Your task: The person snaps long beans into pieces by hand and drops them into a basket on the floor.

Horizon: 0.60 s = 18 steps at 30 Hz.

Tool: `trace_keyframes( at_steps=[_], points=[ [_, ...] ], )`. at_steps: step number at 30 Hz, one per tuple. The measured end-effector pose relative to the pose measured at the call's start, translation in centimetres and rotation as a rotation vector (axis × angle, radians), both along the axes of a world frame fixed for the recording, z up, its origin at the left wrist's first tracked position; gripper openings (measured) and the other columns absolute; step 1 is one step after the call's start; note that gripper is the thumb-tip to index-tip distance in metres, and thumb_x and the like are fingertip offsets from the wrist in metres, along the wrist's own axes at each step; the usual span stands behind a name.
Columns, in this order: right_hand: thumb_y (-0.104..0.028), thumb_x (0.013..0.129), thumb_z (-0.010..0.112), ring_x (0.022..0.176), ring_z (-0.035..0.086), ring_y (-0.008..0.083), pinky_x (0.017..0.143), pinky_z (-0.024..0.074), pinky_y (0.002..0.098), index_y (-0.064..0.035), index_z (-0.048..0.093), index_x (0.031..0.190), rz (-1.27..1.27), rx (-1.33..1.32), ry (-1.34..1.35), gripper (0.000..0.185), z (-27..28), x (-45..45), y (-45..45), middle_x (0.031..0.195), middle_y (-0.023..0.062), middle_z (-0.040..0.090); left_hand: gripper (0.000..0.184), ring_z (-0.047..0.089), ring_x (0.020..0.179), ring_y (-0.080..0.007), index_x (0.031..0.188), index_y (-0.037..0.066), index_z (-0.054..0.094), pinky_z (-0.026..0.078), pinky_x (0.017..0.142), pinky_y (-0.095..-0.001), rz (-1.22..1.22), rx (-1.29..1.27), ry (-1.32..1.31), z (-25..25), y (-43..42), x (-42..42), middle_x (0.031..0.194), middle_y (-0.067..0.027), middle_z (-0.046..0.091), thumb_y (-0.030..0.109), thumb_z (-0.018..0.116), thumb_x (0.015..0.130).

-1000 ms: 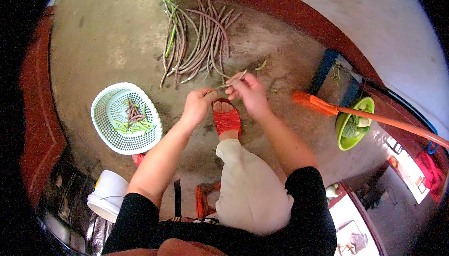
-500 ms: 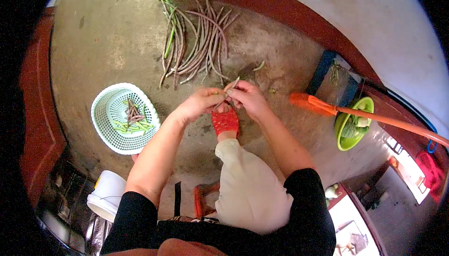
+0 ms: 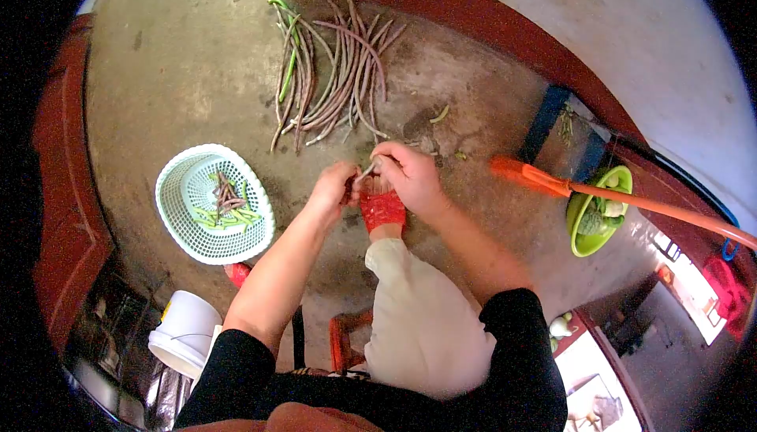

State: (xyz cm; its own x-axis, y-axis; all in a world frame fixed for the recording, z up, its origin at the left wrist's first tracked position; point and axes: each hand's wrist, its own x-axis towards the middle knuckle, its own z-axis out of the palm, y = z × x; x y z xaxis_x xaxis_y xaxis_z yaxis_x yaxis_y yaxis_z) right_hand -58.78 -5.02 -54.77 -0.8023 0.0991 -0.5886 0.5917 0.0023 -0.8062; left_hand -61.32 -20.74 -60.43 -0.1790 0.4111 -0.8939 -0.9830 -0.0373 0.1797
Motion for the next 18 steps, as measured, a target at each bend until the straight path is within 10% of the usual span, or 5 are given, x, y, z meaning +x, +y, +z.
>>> trace_keyframes(
  at_steps=[4, 6, 9, 14, 18],
  points=[
    [-0.008, 0.085, 0.05, 0.06, 0.056, 0.0137, 0.055, 0.0457, 0.0261, -0.0024, 0.056, 0.09, 0.13, -0.039, -0.155, 0.01, -0.6, 0.2, 0.2, 0.073, 0.0049, 0.058, 0.015, 0.045, 0.047, -0.0105, 0.084, 0.006, 0.052, 0.031, 0.04, -0.0208, -0.127, 0.163, 0.115, 2.6, -0.7, -2.0, 0.062, -0.0016, 0.052, 0.019, 0.045, 0.085],
    [-0.011, 0.084, 0.05, 0.069, 0.059, 0.0265, 0.06, 0.0466, 0.0337, -0.0027, 0.054, 0.087, 0.359, 0.461, 0.201, 0.01, -1.9, 0.8, -0.2, 0.079, 0.0114, 0.059, 0.014, 0.038, 0.044, -0.0096, 0.08, 0.006, 0.05, 0.027, 0.039, -0.0218, -0.25, 0.265, 0.141, 2.5, -0.7, -1.8, 0.057, 0.0001, 0.046, 0.018, 0.046, 0.085],
    [-0.013, 0.082, 0.052, 0.078, 0.056, 0.0343, 0.065, 0.0456, 0.0388, -0.0035, 0.052, 0.087, 0.37, 0.526, 0.277, 0.011, -2.5, 1.4, -0.9, 0.084, 0.0157, 0.057, 0.015, 0.034, 0.043, -0.0092, 0.078, 0.006, 0.048, 0.025, 0.039, -0.0224, -0.147, 0.28, -0.119, 2.6, -0.4, -1.2, 0.055, 0.001, 0.042, 0.019, 0.047, 0.085],
    [-0.013, 0.082, 0.052, 0.076, 0.057, 0.0338, 0.065, 0.0457, 0.0396, -0.0039, 0.051, 0.088, 0.376, 0.591, 0.281, 0.011, -3.0, 1.0, -0.7, 0.083, 0.0153, 0.057, 0.011, 0.038, 0.041, -0.0115, 0.08, 0.006, 0.048, 0.026, 0.037, -0.0234, 0.299, 0.258, -0.281, 2.7, 0.9, 0.9, 0.055, -0.0023, 0.047, 0.015, 0.046, 0.085],
    [-0.013, 0.082, 0.053, 0.075, 0.056, 0.0342, 0.064, 0.0456, 0.0392, -0.0036, 0.05, 0.089, 0.439, 0.644, 0.385, 0.012, -2.6, -0.3, -0.2, 0.083, 0.0152, 0.057, 0.014, 0.048, 0.043, -0.0118, 0.081, 0.005, 0.048, 0.033, 0.038, -0.0234, 0.171, -0.045, 0.055, 1.9, 0.5, -0.8, 0.057, -0.0045, 0.053, 0.017, 0.044, 0.087]
  ],
)
